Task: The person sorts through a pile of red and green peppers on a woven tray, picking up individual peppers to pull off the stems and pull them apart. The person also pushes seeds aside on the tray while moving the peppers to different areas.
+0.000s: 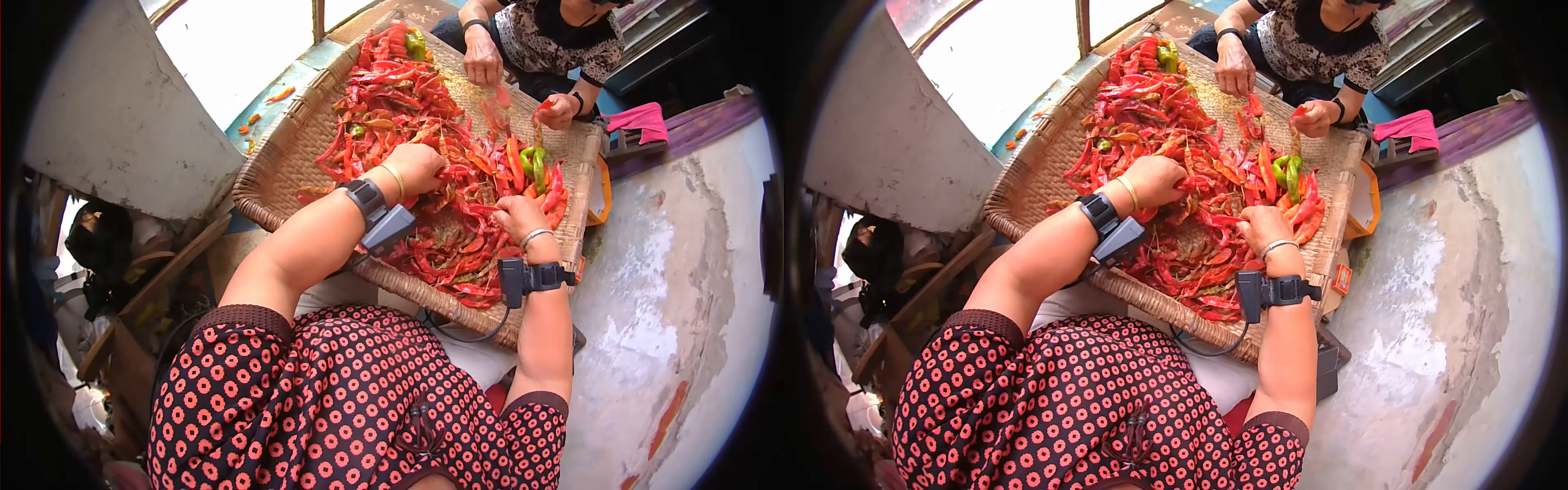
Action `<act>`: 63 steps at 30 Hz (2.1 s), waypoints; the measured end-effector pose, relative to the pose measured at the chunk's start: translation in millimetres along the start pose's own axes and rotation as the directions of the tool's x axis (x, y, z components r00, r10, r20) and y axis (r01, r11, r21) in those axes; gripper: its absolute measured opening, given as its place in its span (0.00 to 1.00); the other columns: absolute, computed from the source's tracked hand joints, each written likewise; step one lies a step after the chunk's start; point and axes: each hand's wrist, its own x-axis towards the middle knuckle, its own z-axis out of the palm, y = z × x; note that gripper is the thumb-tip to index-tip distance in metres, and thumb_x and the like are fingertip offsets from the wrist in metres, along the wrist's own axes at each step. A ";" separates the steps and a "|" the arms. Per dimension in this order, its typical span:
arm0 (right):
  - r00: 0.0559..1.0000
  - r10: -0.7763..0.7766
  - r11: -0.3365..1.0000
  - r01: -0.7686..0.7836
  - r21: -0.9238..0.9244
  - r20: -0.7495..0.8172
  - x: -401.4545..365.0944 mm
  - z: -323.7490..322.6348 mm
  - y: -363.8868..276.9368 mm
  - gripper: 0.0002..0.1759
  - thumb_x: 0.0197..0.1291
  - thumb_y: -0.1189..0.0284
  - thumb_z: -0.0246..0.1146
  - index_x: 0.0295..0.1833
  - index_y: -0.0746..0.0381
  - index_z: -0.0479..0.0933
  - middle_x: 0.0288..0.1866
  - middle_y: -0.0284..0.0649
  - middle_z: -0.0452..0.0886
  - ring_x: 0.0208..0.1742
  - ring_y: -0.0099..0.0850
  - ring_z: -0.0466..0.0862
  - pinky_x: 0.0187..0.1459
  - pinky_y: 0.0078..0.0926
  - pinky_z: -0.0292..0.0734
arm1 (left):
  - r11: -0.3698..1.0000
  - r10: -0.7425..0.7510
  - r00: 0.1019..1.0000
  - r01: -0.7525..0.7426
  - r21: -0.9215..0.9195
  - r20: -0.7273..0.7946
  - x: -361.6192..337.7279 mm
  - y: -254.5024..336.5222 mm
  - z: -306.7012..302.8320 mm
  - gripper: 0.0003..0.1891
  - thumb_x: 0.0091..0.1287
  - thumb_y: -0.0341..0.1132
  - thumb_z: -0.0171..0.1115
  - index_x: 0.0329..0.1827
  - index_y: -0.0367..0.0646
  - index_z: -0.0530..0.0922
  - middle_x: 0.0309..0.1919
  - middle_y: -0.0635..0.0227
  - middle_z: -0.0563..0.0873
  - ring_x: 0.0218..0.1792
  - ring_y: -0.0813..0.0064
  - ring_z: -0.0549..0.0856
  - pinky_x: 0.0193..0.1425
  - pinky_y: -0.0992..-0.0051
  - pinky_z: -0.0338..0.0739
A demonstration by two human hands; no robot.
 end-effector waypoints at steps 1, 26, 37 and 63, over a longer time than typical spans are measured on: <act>0.999 0.002 1.000 -0.002 0.011 0.045 -4.4 -10.1 -1.0 0.11 0.50 0.64 0.60 0.36 0.59 0.79 0.32 0.48 0.79 0.37 0.45 0.79 0.42 0.39 0.73 | 1.000 -0.014 1.000 0.014 -0.011 -0.017 -0.2 0.2 -1.3 0.12 0.48 0.42 0.59 0.27 0.42 0.78 0.27 0.60 0.80 0.34 0.59 0.80 0.37 0.63 0.75; 0.881 0.320 -0.255 0.435 0.864 -0.349 10.3 -39.8 -35.1 0.12 0.63 0.67 0.53 0.41 0.66 0.73 0.27 0.36 0.78 0.25 0.22 0.78 0.24 0.15 0.74 | 0.650 0.486 0.871 -0.301 -0.698 0.077 -18.8 99.7 10.7 0.16 0.54 0.42 0.64 0.39 0.38 0.77 0.32 0.59 0.80 0.34 0.65 0.81 0.38 0.70 0.75; 0.927 0.083 0.756 0.182 0.629 -0.367 0.7 -6.3 21.1 0.09 0.56 0.70 0.58 0.37 0.64 0.78 0.24 0.34 0.79 0.26 0.18 0.76 0.29 0.17 0.71 | 0.625 0.405 0.787 0.133 -0.769 0.466 -13.8 76.4 -5.0 0.13 0.60 0.41 0.58 0.30 0.38 0.76 0.19 0.68 0.80 0.22 0.78 0.79 0.25 0.76 0.71; 0.869 0.245 0.963 -0.166 -0.212 0.431 -22.9 29.7 16.9 0.18 0.41 0.73 0.67 0.42 0.61 0.78 0.37 0.44 0.81 0.40 0.37 0.80 0.42 0.31 0.75 | 0.949 0.225 0.965 -0.186 -0.256 0.132 -0.5 24.5 30.0 0.17 0.52 0.45 0.61 0.35 0.39 0.78 0.27 0.54 0.81 0.32 0.55 0.80 0.38 0.63 0.73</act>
